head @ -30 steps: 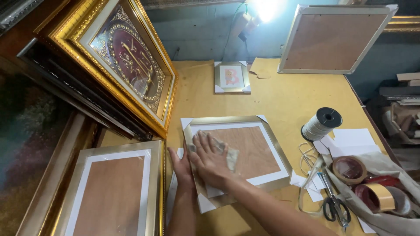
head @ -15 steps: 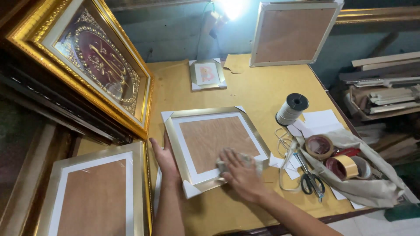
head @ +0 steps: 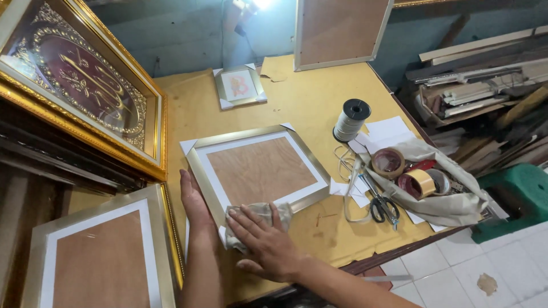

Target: Cleaning the glass of picture frames using a cloth in a workshop environment.

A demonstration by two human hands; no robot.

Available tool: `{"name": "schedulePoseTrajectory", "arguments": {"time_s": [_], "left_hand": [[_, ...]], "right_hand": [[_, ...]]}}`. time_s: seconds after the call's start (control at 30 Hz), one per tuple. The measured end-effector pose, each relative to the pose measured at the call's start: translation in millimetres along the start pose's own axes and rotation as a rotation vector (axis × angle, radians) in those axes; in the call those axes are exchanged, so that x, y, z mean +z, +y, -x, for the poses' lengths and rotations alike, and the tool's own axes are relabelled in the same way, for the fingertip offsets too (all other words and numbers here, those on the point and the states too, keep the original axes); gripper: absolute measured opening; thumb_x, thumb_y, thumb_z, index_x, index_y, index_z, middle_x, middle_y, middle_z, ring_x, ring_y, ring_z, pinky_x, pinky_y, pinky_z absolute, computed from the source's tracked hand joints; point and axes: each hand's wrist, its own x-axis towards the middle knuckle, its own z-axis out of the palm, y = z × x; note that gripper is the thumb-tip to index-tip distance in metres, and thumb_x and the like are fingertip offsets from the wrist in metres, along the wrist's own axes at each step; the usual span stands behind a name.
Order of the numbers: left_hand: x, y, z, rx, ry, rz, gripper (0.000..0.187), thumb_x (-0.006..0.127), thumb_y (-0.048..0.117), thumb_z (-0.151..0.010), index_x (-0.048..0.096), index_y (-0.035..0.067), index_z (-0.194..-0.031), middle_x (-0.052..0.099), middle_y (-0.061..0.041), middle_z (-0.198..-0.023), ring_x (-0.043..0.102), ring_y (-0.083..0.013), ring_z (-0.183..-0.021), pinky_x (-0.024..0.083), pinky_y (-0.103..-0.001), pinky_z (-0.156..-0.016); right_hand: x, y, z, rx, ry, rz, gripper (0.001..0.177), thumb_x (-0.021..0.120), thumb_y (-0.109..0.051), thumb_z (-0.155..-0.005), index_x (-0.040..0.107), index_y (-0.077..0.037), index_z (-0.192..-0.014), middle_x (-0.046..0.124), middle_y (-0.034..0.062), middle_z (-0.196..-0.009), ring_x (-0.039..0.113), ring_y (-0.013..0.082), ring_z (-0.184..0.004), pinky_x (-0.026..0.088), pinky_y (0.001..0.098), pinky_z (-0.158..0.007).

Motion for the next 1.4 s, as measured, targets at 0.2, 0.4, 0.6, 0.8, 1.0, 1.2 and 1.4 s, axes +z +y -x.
{"name": "schedulePoseTrajectory", "arguments": {"time_s": [0.2,0.4,0.6,0.8,1.0,1.2,1.4], "left_hand": [[14.6,15.9,21.8,-0.07,-0.025,-0.057,0.052,0.034,0.048,-0.08,0.048,0.016,-0.119,0.056,-0.01,-0.108,0.053,-0.0273,-0.098,0.04,-0.04,-0.083],[70.3,37.3,79.0,-0.12,0.146,-0.175,0.058,0.039,0.051,-0.082,0.037,0.024,-0.133,0.034,0.001,-0.141,0.032,-0.0202,-0.129,0.02,-0.035,-0.109],[39.4,22.4,46.5,-0.038,0.127,-0.058,0.058,0.033,0.052,-0.085,0.034,0.021,-0.134,0.03,0.001,-0.142,0.03,-0.0199,-0.13,0.018,-0.034,-0.11],[26.9,20.0,48.8,0.013,0.108,-0.077,0.054,0.029,0.047,-0.088,0.03,0.021,-0.135,0.027,0.004,-0.143,0.024,-0.0176,-0.132,0.016,-0.03,-0.111],[47.2,39.4,76.8,-0.059,0.142,-0.085,0.055,0.021,0.05,-0.087,0.027,0.027,-0.136,0.023,0.005,-0.145,0.02,-0.0176,-0.134,0.013,-0.032,-0.111],[47.9,42.5,73.9,-0.151,0.174,-0.1,0.055,0.025,0.059,-0.082,0.032,0.039,-0.132,0.03,0.018,-0.14,0.029,-0.0094,-0.13,0.018,-0.028,-0.11],[17.0,21.4,55.0,-0.163,0.193,0.13,0.062,0.02,0.054,-0.079,0.034,0.031,-0.134,0.046,-0.001,-0.13,0.044,-0.0198,-0.117,0.034,-0.035,-0.099]], "right_hand": [[-28.7,38.7,28.5,0.683,-0.143,-0.125,0.085,0.01,-0.069,-0.072,0.012,-0.015,-0.136,0.008,0.0003,-0.146,0.005,0.0155,-0.134,-0.011,0.0535,-0.103],[6.2,119.0,70.8,0.819,-0.081,0.219,0.077,0.0,-0.062,-0.079,0.019,-0.017,-0.138,0.019,0.0048,-0.145,0.012,0.0247,-0.134,-0.001,0.0639,-0.099],[4.0,10.3,12.8,0.237,-0.124,-0.011,0.07,0.02,-0.054,-0.084,0.012,-0.013,-0.14,0.022,0.0133,-0.142,0.017,0.0294,-0.131,0.008,0.0629,-0.096],[-4.1,3.8,-42.9,0.276,-0.303,-0.179,0.065,0.01,-0.051,-0.087,0.006,-0.016,-0.141,0.006,0.0097,-0.147,0.003,0.0289,-0.135,0.001,0.0596,-0.101],[-7.7,87.5,-41.7,0.722,-0.261,-0.139,0.07,0.009,-0.058,-0.086,0.008,-0.016,-0.142,0.008,0.0081,-0.147,0.005,0.0251,-0.136,0.0,0.0579,-0.103],[-21.5,56.9,-19.7,0.758,-0.375,-0.083,0.062,0.013,-0.05,-0.09,0.008,-0.014,-0.141,0.003,0.0092,-0.148,0.005,0.0298,-0.135,0.003,0.0616,-0.102],[-24.0,4.5,-66.3,0.447,-0.475,-0.177,0.066,0.006,-0.053,-0.083,-0.007,-0.02,-0.139,-0.017,-0.0001,-0.145,-0.016,0.0157,-0.132,-0.014,0.048,-0.103]]}}
